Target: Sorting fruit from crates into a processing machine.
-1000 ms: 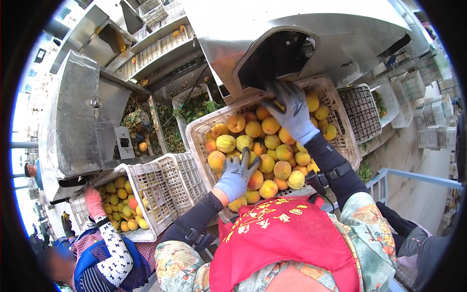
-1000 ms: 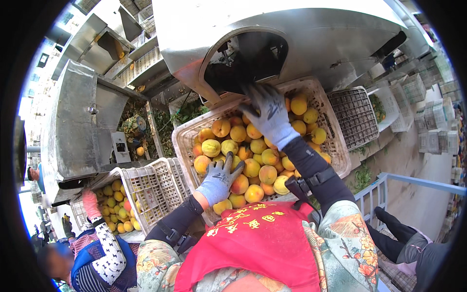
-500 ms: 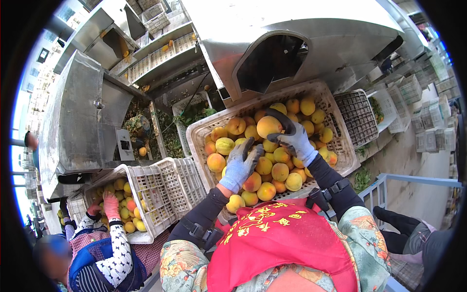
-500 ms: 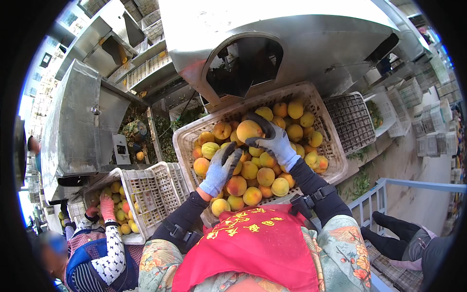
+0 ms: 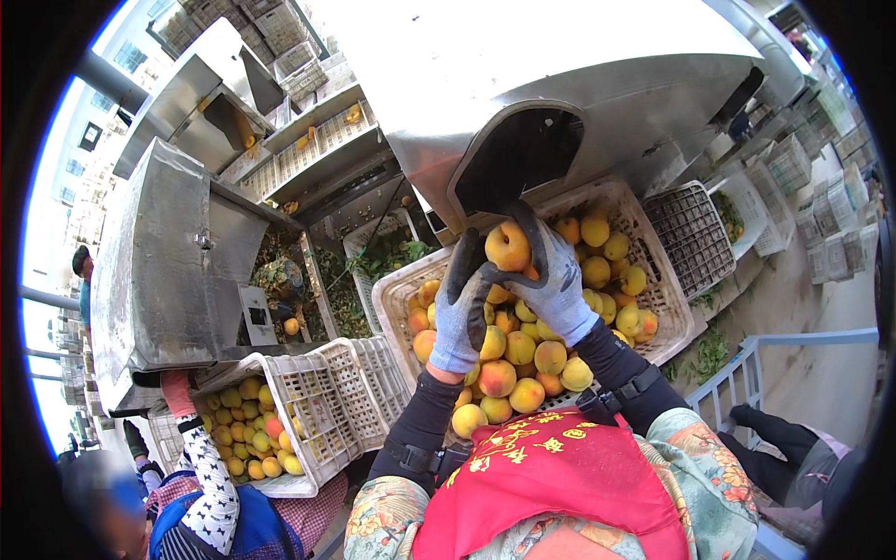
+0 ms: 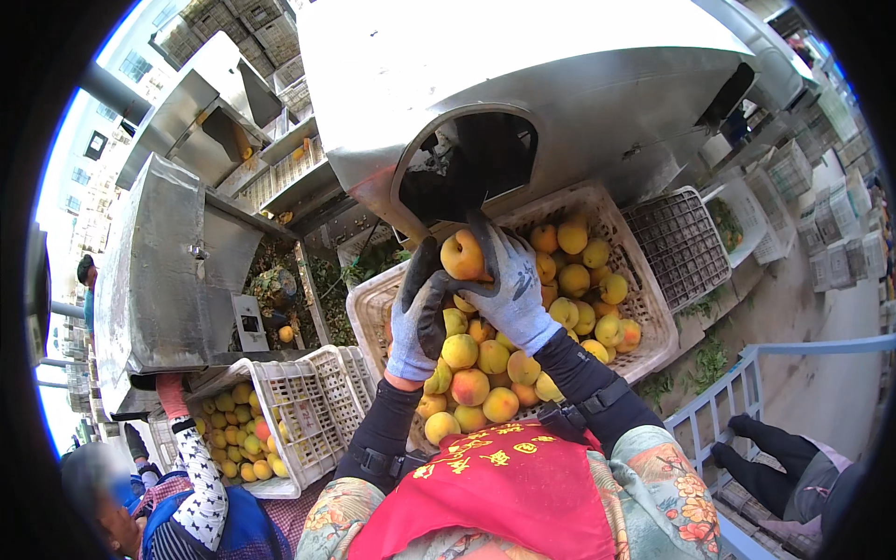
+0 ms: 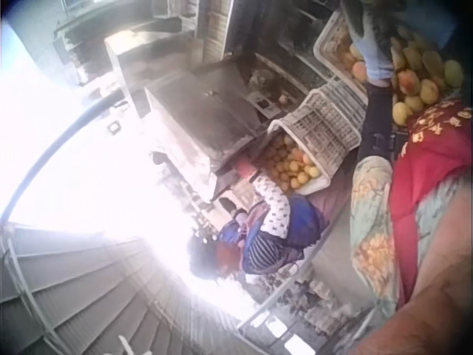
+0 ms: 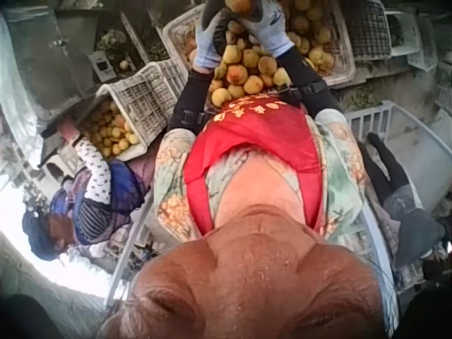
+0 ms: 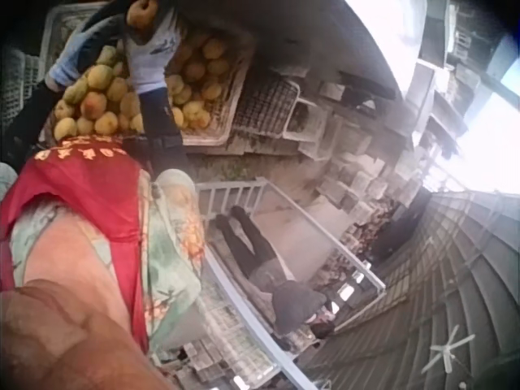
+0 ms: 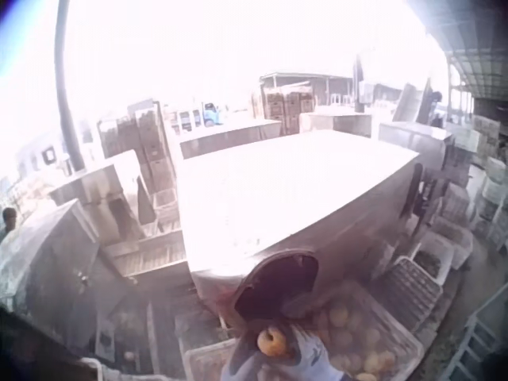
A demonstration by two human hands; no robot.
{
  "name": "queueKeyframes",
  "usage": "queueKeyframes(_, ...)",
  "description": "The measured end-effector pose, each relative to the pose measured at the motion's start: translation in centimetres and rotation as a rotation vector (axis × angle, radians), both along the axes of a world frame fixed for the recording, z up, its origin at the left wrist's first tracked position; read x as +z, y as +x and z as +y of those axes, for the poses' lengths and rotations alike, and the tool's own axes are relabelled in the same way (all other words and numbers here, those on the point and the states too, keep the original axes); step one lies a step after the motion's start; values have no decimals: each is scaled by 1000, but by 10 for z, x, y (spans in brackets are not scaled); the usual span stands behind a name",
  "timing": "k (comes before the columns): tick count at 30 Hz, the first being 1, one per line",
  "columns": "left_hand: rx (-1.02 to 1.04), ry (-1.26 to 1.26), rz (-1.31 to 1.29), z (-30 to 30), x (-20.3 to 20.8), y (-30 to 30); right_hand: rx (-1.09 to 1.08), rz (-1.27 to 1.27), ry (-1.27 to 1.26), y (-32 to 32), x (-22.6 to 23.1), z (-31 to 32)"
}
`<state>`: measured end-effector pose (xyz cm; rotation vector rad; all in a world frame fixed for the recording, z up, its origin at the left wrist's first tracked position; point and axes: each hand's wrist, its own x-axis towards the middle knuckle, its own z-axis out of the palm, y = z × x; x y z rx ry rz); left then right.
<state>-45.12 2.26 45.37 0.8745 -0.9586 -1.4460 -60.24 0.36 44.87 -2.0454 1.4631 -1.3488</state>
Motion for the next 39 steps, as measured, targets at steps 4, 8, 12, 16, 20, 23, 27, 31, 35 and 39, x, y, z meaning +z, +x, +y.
queueKeyframes(4,-11,-192,-791,30,-54,21,-120,88,-90,6,5,-26)
queueKeyframes(8,-481,-351,-1521,69,-65,39,-99,57,-61,-2,-14,-49)
queueKeyframes(12,-668,-572,-1675,59,-50,40,-92,58,-156,-1,-29,-105)
queueKeyframes(16,-998,-566,-1760,34,-40,29,-148,92,-209,-10,-7,-121)
queueKeyframes(20,-849,-450,-1774,37,-57,30,26,109,361,-42,-7,-52)
queueKeyframes(23,-696,-424,-1622,37,-65,32,-225,555,491,-35,-64,-26)
queueKeyframes(27,-387,240,-380,33,-68,37,-184,671,654,-41,-111,-44)
queueKeyframes(31,-173,571,829,29,-67,23,-1,549,451,-45,-65,-25)
queueKeyframes(35,-429,209,800,12,-68,9,144,624,128,-21,-3,17)
queueKeyframes(39,116,-393,-988,14,-55,6,244,-190,179,-27,18,28)
